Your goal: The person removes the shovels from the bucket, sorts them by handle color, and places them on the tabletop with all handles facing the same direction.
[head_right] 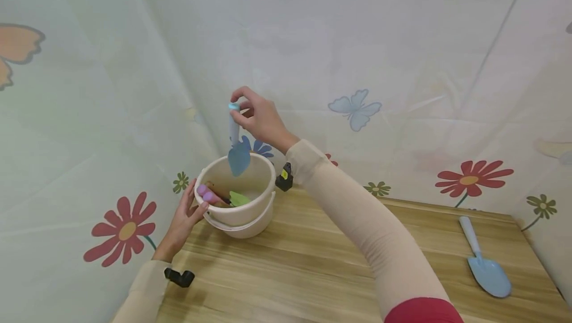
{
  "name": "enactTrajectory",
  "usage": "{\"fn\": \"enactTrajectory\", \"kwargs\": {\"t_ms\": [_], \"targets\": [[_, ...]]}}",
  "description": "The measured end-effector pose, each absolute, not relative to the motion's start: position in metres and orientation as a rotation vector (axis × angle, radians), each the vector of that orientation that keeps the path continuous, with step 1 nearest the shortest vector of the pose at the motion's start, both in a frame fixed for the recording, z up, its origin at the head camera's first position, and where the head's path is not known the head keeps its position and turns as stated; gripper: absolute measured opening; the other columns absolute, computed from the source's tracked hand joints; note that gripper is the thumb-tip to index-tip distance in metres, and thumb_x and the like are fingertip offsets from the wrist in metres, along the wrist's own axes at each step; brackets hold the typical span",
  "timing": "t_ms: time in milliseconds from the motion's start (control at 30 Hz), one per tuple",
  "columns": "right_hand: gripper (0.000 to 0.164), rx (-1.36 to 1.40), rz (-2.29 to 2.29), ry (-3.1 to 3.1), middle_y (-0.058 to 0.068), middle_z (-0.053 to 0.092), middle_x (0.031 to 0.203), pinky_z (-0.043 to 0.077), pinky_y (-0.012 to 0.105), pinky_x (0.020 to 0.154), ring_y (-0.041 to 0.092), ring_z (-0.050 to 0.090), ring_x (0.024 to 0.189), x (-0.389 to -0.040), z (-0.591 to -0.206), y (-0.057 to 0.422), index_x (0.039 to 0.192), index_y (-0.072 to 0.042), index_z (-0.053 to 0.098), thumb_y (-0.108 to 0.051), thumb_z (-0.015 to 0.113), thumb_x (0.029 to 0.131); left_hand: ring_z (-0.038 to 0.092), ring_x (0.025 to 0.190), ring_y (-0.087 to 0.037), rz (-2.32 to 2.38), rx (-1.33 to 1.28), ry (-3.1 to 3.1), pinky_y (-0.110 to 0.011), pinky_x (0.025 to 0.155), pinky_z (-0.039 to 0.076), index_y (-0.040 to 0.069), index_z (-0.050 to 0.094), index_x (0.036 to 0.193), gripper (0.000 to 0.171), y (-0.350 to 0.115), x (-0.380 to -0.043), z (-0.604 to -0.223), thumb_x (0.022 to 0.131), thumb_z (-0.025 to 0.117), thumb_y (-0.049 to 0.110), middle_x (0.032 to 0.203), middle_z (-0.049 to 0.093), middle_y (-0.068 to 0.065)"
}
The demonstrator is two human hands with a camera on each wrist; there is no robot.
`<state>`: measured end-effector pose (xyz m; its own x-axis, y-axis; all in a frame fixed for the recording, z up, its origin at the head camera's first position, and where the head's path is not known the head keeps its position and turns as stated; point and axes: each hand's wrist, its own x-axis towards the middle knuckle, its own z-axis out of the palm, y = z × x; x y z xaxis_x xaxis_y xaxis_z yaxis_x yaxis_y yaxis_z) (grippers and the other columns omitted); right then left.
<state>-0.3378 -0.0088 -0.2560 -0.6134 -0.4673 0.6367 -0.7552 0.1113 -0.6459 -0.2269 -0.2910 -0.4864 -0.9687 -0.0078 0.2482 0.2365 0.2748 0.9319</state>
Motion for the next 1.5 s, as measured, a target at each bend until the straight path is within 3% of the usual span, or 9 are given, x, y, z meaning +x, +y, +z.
{"fn": "enactTrajectory", "kwargs": {"t_ms": [400,533,833,1233,1500], "targets": [[0.020,1.084,1.380,-2.155,0.006,0.073,0.097,0.062,0.031,0.071,0.015,0.072,0.088,-0.342,-0.246,0.051,0.119,-0.011,0.059,-0.012,0.067,0.100,0.042,0.141,-0.046,-1.755,-0.210,-2.342,-0.062,0.112,0.036,0.038,0.013,0.165,0.081,-0.292,-0.228,-0.487,0.103,0.064,0.029,0.171,0.013,0.001],[0.022,1.042,1.334,-2.203,0.006,0.073,0.098,0.062,0.033,0.071,0.016,0.072,0.088,-0.342,-0.246,0.075,0.121,-0.010,0.060,-0.012,0.068,0.100,0.040,0.142,-0.046,-1.745,-0.211,-2.343,-0.063,0.112,0.036,0.034,0.012,0.166,0.082,-0.294,-0.228,-0.487,0.103,0.064,0.030,0.172,0.013,0.000],[0.024,0.950,1.381,-2.279,0.013,0.072,0.097,0.063,0.042,0.068,0.024,0.072,0.086,-0.339,-0.256,0.129,0.122,-0.004,0.061,-0.012,0.068,0.100,0.041,0.142,-0.044,-1.741,-0.198,-2.347,-0.063,0.111,0.037,0.031,0.013,0.166,0.081,-0.293,-0.226,-0.486,0.103,0.064,0.029,0.171,0.015,0.000],[0.029,0.753,1.348,-2.436,0.018,0.072,0.101,0.062,0.033,0.066,0.030,0.071,0.088,-0.331,-0.283,0.202,0.126,-0.004,0.063,-0.016,0.069,0.100,0.042,0.141,-0.044,-1.750,-0.187,-2.353,-0.064,0.111,0.037,0.033,0.012,0.166,0.082,-0.292,-0.224,-0.484,0.102,0.064,0.032,0.171,0.014,0.002],[0.032,0.664,1.403,-2.500,0.022,0.071,0.107,0.063,0.038,0.068,0.027,0.072,0.088,-0.319,-0.298,0.243,0.128,-0.002,0.062,-0.014,0.069,0.100,0.043,0.139,-0.042,-1.742,-0.213,-2.349,-0.063,0.111,0.038,0.036,0.012,0.165,0.080,-0.295,-0.224,-0.484,0.104,0.063,0.028,0.171,0.015,0.001]]}}
